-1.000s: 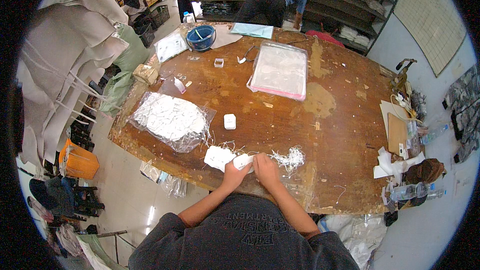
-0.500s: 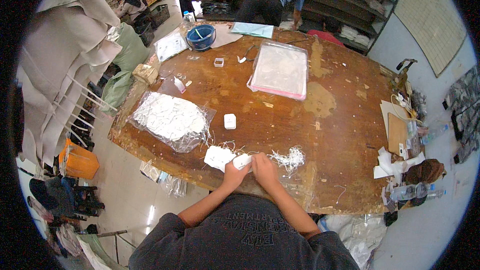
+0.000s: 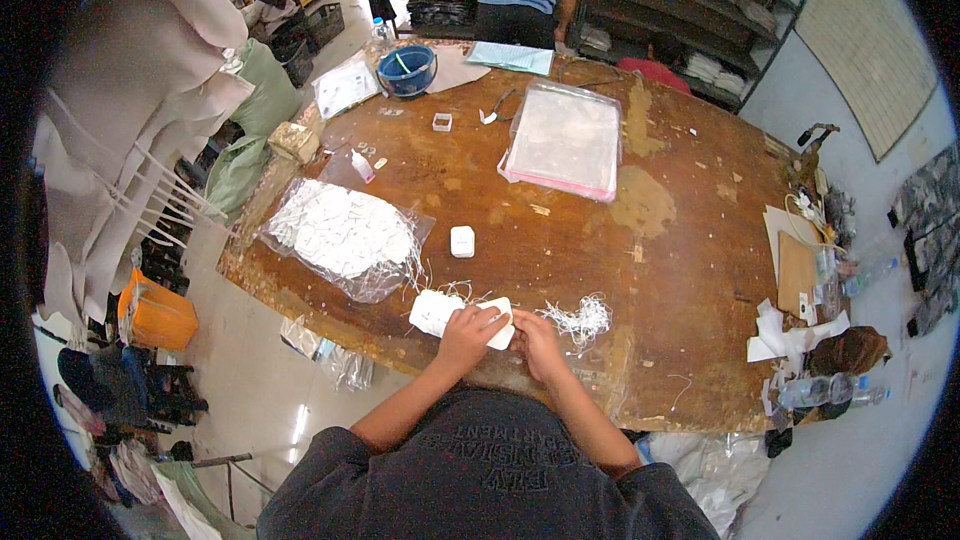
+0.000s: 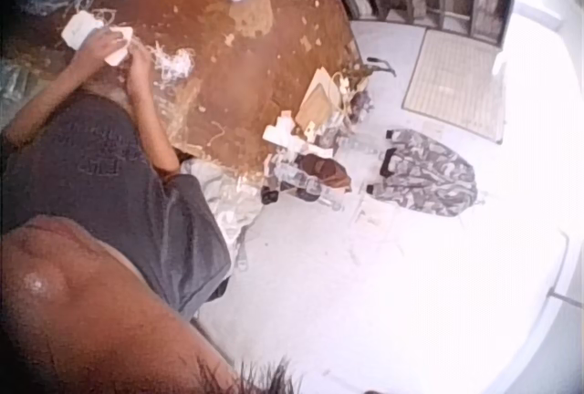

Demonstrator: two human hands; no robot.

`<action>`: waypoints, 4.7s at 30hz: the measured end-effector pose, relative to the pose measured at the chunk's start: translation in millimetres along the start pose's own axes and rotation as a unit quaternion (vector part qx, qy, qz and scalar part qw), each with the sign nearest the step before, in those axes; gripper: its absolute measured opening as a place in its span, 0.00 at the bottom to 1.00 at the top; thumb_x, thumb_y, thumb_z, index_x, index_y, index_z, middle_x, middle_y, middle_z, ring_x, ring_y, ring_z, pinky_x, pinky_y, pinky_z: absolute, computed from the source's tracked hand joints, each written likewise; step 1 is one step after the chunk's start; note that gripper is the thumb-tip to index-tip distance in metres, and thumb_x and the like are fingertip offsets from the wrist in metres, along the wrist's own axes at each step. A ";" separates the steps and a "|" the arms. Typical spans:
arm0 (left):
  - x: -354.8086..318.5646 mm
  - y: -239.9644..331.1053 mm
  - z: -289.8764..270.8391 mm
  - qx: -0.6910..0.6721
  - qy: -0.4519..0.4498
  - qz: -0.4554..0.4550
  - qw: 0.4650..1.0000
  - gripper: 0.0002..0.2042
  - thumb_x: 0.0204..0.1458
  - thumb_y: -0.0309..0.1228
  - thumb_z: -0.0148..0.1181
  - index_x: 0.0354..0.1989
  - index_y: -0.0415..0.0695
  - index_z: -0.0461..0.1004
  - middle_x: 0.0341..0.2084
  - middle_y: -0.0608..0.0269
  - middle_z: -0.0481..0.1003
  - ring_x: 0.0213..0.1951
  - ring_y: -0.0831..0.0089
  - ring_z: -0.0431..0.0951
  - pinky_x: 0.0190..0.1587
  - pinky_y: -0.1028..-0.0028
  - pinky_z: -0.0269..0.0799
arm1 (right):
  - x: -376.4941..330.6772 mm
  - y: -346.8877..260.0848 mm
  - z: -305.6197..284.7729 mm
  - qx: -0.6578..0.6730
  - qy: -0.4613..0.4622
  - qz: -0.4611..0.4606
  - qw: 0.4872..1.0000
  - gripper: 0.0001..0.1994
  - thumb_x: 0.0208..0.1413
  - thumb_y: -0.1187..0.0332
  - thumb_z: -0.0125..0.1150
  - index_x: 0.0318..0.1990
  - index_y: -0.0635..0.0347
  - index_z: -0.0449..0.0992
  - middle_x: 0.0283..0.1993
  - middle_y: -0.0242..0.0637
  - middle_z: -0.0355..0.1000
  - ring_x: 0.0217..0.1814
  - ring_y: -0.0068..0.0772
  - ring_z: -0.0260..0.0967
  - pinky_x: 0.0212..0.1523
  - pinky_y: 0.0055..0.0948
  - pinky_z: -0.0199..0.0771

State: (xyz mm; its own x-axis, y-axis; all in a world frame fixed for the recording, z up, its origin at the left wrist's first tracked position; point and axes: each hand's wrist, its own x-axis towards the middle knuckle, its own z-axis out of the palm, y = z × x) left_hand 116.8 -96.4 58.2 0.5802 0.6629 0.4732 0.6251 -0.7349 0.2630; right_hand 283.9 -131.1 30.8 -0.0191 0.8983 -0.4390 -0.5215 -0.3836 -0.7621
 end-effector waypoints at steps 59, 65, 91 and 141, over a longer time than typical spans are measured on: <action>98.4 452.8 349.4 -0.390 -0.280 0.087 0.873 0.12 0.50 0.27 0.55 0.43 0.37 0.72 0.34 0.47 0.73 0.39 0.49 0.71 0.45 0.56 0.65 | -375.6 -95.0 -746.0 -0.378 0.812 -0.006 0.444 0.28 0.49 0.59 0.61 0.54 0.68 0.65 0.46 0.56 0.68 0.47 0.60 0.66 0.48 0.46 0.67; 98.3 455.1 375.8 -0.355 -0.292 0.124 0.879 0.12 0.48 0.25 0.56 0.41 0.38 0.72 0.34 0.48 0.73 0.38 0.49 0.71 0.44 0.57 0.66 | -354.9 -99.2 -825.6 -0.383 0.800 0.048 0.459 0.35 0.47 0.50 0.59 0.61 0.54 0.58 0.54 0.57 0.62 0.54 0.62 0.62 0.49 0.52 0.67; 100.7 454.6 375.8 -0.387 -0.344 0.014 0.855 0.11 0.53 0.30 0.54 0.43 0.38 0.73 0.36 0.46 0.74 0.40 0.48 0.74 0.45 0.60 0.69 | -362.3 -87.6 -683.0 -0.327 0.796 -0.140 0.490 0.28 0.51 0.64 0.60 0.58 0.67 0.61 0.56 0.59 0.60 0.57 0.59 0.59 0.58 0.44 0.60; 114.3 459.9 368.4 -0.597 -0.408 -0.296 0.624 0.15 0.58 0.33 0.46 0.47 0.36 0.72 0.29 0.62 0.76 0.30 0.73 0.75 0.36 0.75 0.70 | -284.5 -70.4 -502.3 -0.394 0.569 -0.218 0.688 0.21 0.50 0.67 0.62 0.51 0.64 0.67 0.57 0.51 0.59 0.58 0.54 0.59 0.57 0.42 0.61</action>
State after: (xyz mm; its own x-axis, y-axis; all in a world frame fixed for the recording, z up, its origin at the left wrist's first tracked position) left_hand 663.0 -305.8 -76.6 0.8094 0.3624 -0.4622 0.3048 0.4136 0.8580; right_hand 754.5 -467.4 -29.7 0.9068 0.3875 0.1663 0.3667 -0.5300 -0.7646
